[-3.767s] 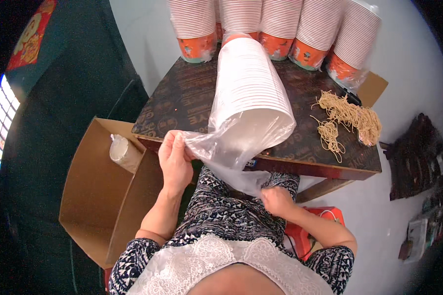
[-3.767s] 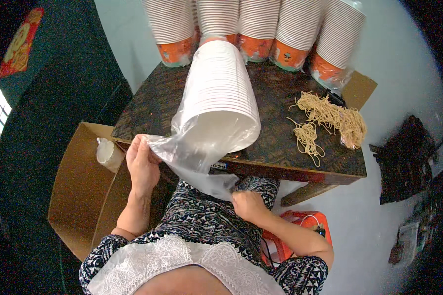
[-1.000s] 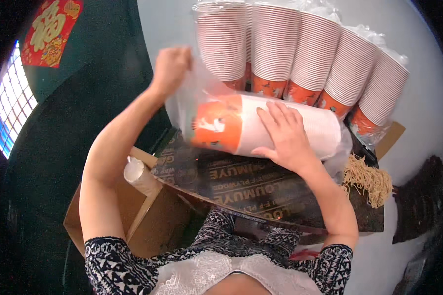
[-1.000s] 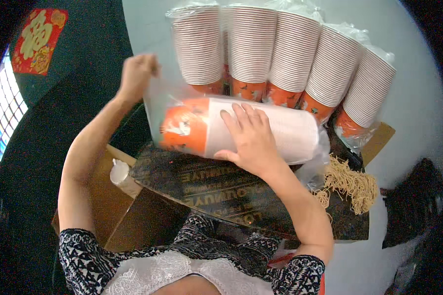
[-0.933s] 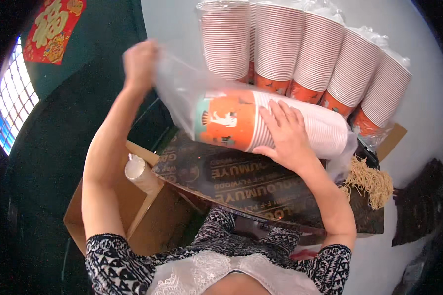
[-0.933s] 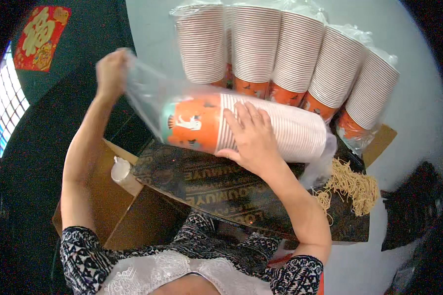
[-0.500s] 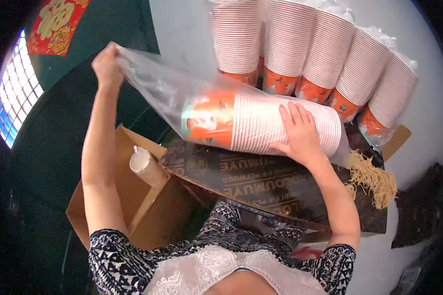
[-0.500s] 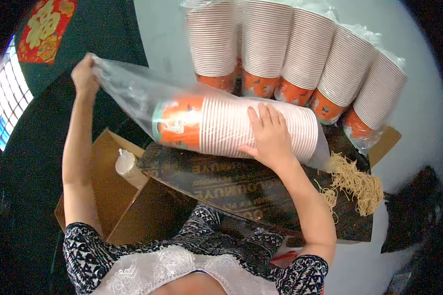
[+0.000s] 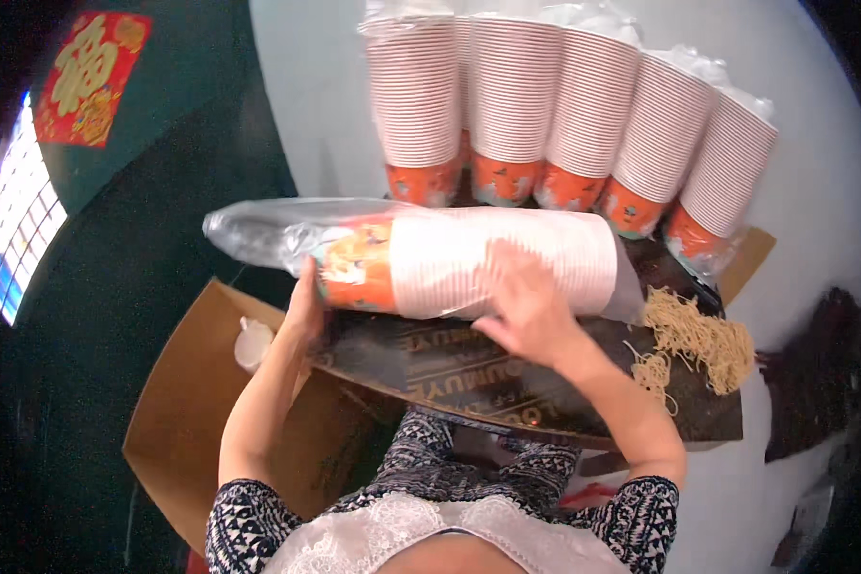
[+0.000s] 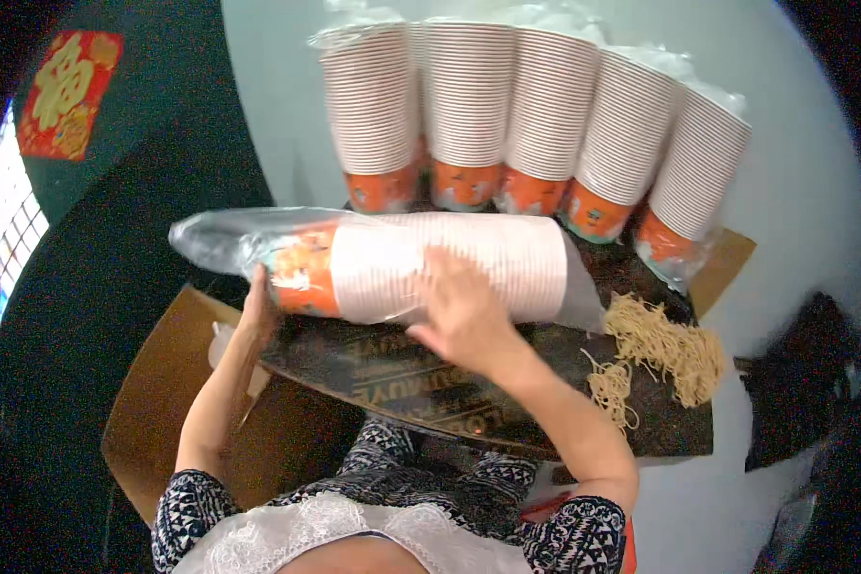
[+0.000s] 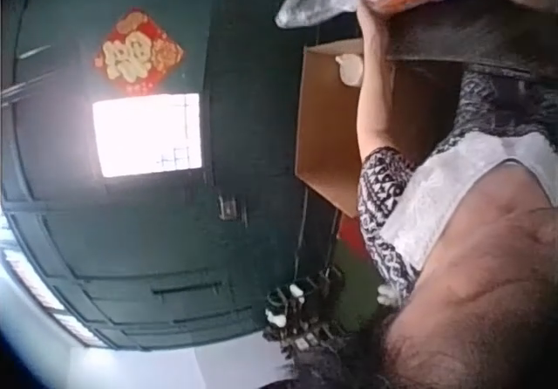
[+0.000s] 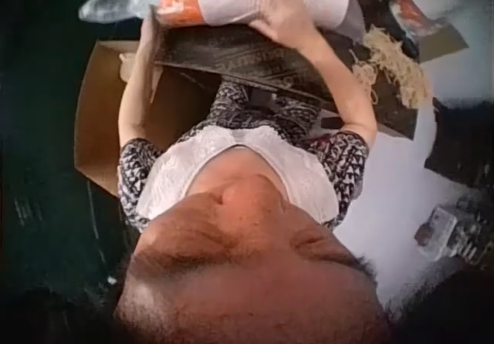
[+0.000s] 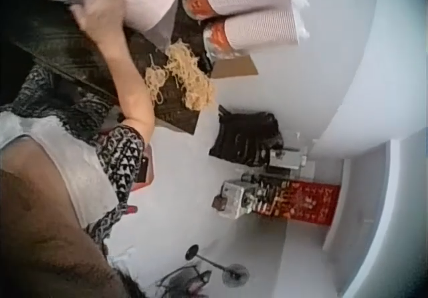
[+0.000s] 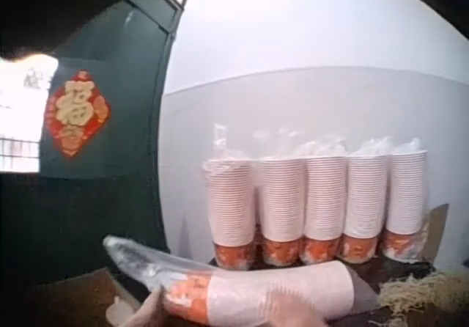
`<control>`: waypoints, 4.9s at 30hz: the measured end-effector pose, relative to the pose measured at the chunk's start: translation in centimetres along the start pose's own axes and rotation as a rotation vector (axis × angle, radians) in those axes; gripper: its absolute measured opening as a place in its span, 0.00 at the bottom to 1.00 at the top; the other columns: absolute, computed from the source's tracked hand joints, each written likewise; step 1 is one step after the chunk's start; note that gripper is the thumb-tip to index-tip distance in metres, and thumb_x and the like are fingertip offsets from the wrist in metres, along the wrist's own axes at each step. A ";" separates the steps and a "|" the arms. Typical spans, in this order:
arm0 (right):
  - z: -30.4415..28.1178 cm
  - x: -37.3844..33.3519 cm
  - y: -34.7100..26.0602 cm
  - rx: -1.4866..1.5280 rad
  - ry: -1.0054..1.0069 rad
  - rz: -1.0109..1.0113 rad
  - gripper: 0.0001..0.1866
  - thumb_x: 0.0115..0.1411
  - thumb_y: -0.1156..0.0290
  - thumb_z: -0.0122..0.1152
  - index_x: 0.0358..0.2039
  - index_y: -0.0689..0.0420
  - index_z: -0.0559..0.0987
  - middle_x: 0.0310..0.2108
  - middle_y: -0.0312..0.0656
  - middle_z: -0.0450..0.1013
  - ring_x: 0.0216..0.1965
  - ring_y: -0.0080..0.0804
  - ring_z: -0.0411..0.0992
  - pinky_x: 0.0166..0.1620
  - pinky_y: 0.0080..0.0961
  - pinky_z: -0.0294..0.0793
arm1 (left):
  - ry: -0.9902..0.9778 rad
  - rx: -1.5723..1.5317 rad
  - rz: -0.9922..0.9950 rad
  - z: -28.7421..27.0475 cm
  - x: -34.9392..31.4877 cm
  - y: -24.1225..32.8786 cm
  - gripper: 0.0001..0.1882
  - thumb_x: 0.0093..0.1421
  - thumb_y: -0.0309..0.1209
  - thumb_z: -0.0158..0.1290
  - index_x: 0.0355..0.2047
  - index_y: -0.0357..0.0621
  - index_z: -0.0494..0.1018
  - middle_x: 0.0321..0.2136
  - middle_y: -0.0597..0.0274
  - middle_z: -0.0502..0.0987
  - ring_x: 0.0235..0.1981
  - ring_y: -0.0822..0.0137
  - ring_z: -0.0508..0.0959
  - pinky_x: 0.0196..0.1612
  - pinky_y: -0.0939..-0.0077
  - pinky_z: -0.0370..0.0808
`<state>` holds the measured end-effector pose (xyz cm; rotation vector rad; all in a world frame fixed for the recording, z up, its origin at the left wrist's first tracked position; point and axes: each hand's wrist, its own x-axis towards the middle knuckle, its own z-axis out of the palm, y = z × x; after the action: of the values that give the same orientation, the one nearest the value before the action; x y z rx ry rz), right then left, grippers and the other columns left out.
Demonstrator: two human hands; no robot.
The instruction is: The recorder unpacks stacks of paper cups from plastic bags and organizes them into a cardboard box.
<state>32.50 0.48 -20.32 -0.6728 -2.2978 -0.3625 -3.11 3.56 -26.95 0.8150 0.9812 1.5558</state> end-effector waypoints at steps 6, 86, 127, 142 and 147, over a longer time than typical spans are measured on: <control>-2.1 -1.8 -3.8 0.162 -0.079 -0.166 0.22 0.43 0.69 0.69 0.40 0.59 0.75 0.55 0.51 0.65 0.58 0.50 0.63 0.56 0.44 0.65 | 0.301 -0.125 0.268 5.8 3.4 -3.9 0.23 0.69 0.42 0.39 0.49 0.33 0.70 0.46 0.53 0.75 0.46 0.64 0.76 0.52 0.65 0.71; 1.8 -2.6 13.2 -0.490 -0.067 0.528 0.35 0.61 0.51 0.53 0.63 0.54 0.60 0.65 0.50 0.54 0.65 0.57 0.51 0.61 0.57 0.53 | 0.952 0.347 -0.101 -16.7 -17.9 -6.1 0.11 0.54 0.27 0.53 0.34 0.31 0.71 0.25 0.56 0.72 0.24 0.62 0.75 0.27 0.65 0.72; 1.8 -10.1 -0.6 0.043 -0.386 0.568 0.26 0.60 0.62 0.55 0.55 0.65 0.69 0.47 0.50 0.65 0.51 0.49 0.61 0.54 0.45 0.59 | -0.275 1.549 0.415 1.5 -8.6 -2.8 0.25 0.58 0.27 0.47 0.56 0.31 0.63 0.57 0.41 0.62 0.65 0.40 0.52 0.65 0.40 0.49; 1.4 -12.5 0.5 0.225 -0.151 0.621 0.18 0.60 0.80 0.48 0.52 0.63 0.72 0.48 0.50 0.70 0.51 0.49 0.65 0.54 0.41 0.61 | -0.228 1.674 0.696 1.4 -8.1 -3.4 0.23 0.53 0.26 0.51 0.51 0.33 0.69 0.50 0.40 0.65 0.55 0.42 0.63 0.59 0.51 0.60; 1.5 -11.6 -0.9 0.527 -0.134 0.680 0.17 0.62 0.77 0.49 0.51 0.65 0.73 0.46 0.48 0.73 0.50 0.44 0.68 0.53 0.34 0.64 | -0.376 1.610 0.709 3.1 -11.1 -3.4 0.24 0.52 0.27 0.53 0.49 0.27 0.66 0.52 0.38 0.62 0.58 0.39 0.59 0.60 0.45 0.57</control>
<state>38.26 -3.82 -29.56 -1.1456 -1.9933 0.5953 3.23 -6.48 -28.79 2.6522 1.6806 0.7317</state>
